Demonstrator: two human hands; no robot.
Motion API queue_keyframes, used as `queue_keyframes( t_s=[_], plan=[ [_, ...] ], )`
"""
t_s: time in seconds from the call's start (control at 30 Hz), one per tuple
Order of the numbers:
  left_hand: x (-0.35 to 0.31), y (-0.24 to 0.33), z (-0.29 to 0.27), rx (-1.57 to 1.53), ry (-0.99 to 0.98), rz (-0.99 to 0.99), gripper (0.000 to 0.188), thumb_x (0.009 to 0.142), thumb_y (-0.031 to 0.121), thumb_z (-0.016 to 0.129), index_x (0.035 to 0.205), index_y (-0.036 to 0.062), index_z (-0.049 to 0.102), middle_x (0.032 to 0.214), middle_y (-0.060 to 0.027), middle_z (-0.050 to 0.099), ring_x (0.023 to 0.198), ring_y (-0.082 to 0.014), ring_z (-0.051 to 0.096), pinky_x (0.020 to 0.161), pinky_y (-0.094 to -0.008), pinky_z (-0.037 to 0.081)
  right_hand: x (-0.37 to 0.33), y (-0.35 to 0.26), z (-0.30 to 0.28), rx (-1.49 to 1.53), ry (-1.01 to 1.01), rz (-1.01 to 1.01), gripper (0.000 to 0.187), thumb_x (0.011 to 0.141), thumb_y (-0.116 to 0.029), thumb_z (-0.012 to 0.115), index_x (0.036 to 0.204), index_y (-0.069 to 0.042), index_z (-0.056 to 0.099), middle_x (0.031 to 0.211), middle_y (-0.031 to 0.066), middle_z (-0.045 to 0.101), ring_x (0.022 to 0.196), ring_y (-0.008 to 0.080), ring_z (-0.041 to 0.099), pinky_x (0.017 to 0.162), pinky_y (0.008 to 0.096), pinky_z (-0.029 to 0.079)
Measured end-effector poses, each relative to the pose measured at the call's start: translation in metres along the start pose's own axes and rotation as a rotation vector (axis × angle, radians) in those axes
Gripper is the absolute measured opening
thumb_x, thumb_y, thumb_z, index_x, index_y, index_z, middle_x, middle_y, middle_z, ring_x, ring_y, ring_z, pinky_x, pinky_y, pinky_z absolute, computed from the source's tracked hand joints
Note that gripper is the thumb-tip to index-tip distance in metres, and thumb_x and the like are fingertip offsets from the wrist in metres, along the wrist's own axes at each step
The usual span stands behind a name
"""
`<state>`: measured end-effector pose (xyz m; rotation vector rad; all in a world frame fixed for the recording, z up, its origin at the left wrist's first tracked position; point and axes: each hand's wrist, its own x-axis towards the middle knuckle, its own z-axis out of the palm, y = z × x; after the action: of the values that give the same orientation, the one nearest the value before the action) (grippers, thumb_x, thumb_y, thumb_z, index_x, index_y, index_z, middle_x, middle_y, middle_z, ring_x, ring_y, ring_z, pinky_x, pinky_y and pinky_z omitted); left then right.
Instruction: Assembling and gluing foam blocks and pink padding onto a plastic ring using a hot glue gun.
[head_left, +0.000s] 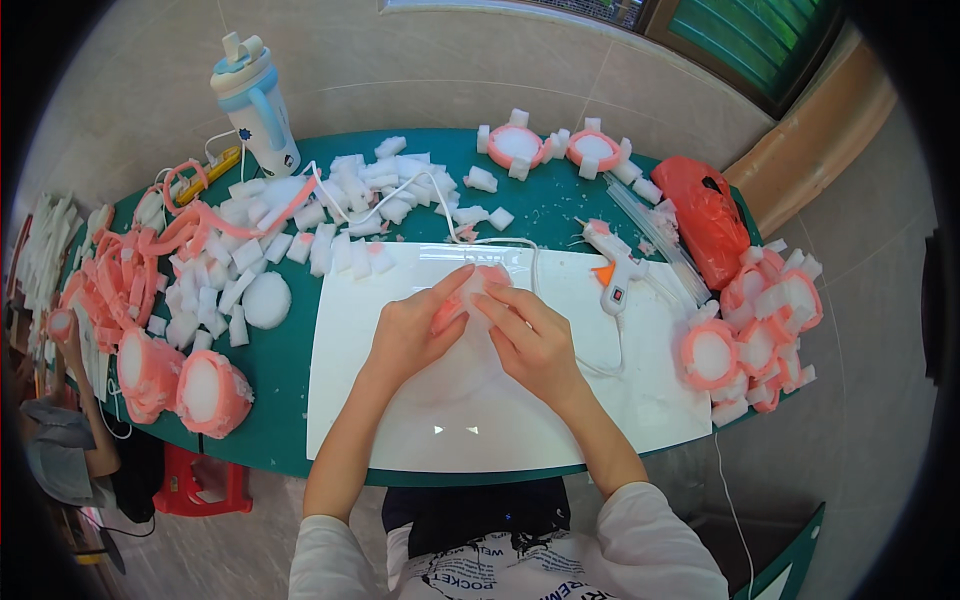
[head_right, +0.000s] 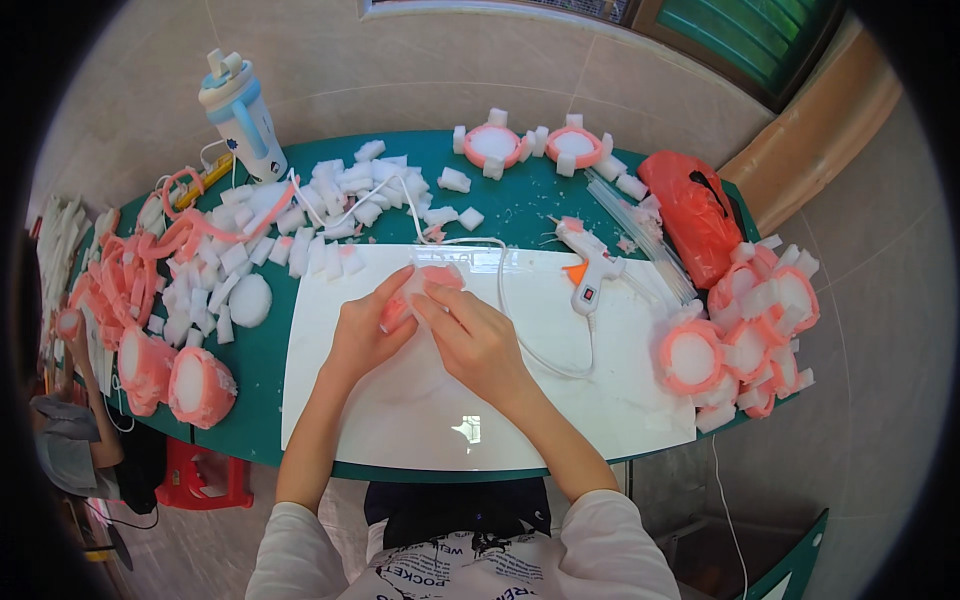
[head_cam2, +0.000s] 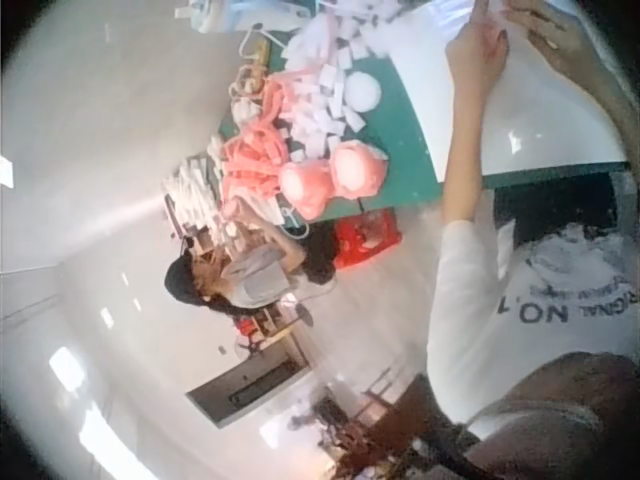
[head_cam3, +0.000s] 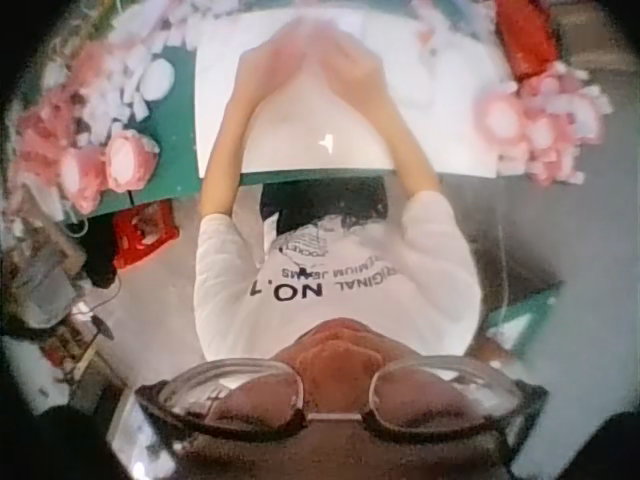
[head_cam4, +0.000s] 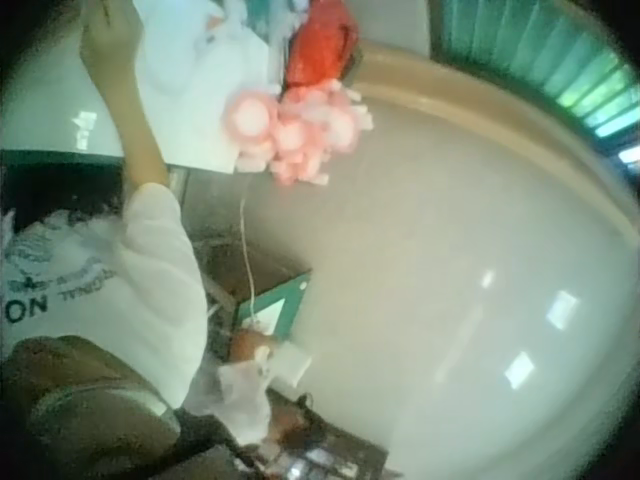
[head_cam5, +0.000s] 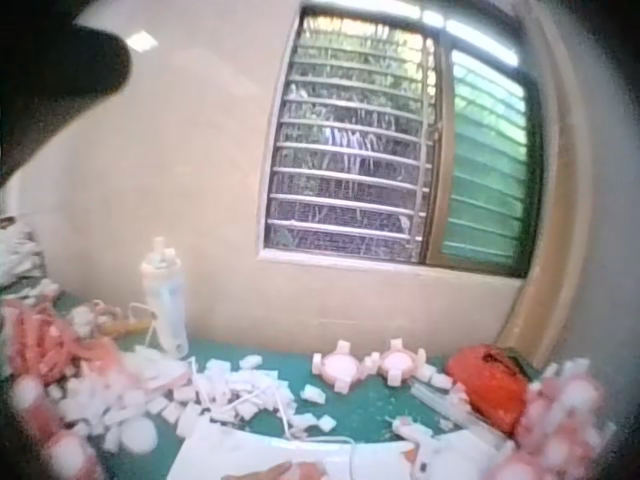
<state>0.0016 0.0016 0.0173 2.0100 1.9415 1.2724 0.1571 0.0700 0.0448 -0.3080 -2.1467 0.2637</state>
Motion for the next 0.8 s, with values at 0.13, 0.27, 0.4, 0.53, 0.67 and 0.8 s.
queue_keyframes(
  t_s=[0.13,0.27,0.4,0.53,0.67,0.8],
  plan=[
    [0.001,0.000,-0.003,-0.062,-0.025,-0.041,0.061,0.069,0.013,0.066,0.125,0.0206,0.043,0.068,-0.0120,0.059,0.057,-0.0282,0.058,0.052,-0.0323,0.046,-0.002,0.002,0.003,0.025,-0.002,0.018,0.040,0.061,0.010,0.060,0.098,-0.005,0.062,0.097,0.0106,0.059,0.073,0.0217,0.061,0.060,0.0261,0.049],
    [0.003,0.000,-0.002,-0.074,-0.014,-0.043,0.061,0.069,0.013,0.066,0.125,0.0214,0.042,0.067,-0.0116,0.059,0.058,-0.0286,0.058,0.052,-0.0320,0.046,-0.003,0.004,0.006,0.010,0.019,0.020,0.041,0.062,0.011,0.060,0.099,-0.005,0.062,0.099,0.0105,0.059,0.072,0.0204,0.061,0.059,0.0251,0.049],
    [0.005,0.000,-0.001,-0.069,-0.010,-0.067,0.063,0.070,0.013,0.066,0.127,0.0234,0.040,0.066,-0.0106,0.059,0.056,-0.0282,0.058,0.052,-0.0313,0.046,-0.003,0.006,0.007,-0.012,0.020,0.035,0.041,0.063,0.011,0.060,0.100,-0.006,0.062,0.101,0.0100,0.059,0.071,0.0188,0.061,0.058,0.0241,0.049],
    [0.007,-0.002,0.001,-0.077,-0.002,-0.066,0.065,0.071,0.013,0.066,0.128,0.0254,0.039,0.064,-0.0094,0.058,0.054,-0.0267,0.057,0.051,-0.0304,0.045,-0.001,0.005,0.007,-0.014,0.018,0.086,0.033,0.065,0.005,0.063,0.097,-0.005,0.061,0.098,0.0090,0.060,0.077,0.0222,0.061,0.060,0.0268,0.050],
    [0.012,-0.001,0.002,-0.078,-0.008,-0.077,0.065,0.070,0.013,0.066,0.128,0.0267,0.040,0.063,-0.0083,0.058,0.053,-0.0254,0.056,0.050,-0.0298,0.044,-0.001,0.008,0.007,-0.022,0.015,0.106,0.034,0.066,0.005,0.062,0.099,-0.005,0.062,0.100,0.0093,0.060,0.080,0.0231,0.062,0.061,0.0271,0.051],
    [0.013,0.001,0.002,-0.078,-0.021,-0.112,0.064,0.070,0.013,0.067,0.127,0.0271,0.041,0.063,-0.0087,0.058,0.053,-0.0255,0.057,0.051,-0.0297,0.045,-0.001,0.009,0.007,-0.013,0.017,0.122,0.034,0.066,0.005,0.062,0.099,-0.006,0.062,0.102,0.0102,0.059,0.082,0.0232,0.062,0.061,0.0277,0.051]
  ],
)
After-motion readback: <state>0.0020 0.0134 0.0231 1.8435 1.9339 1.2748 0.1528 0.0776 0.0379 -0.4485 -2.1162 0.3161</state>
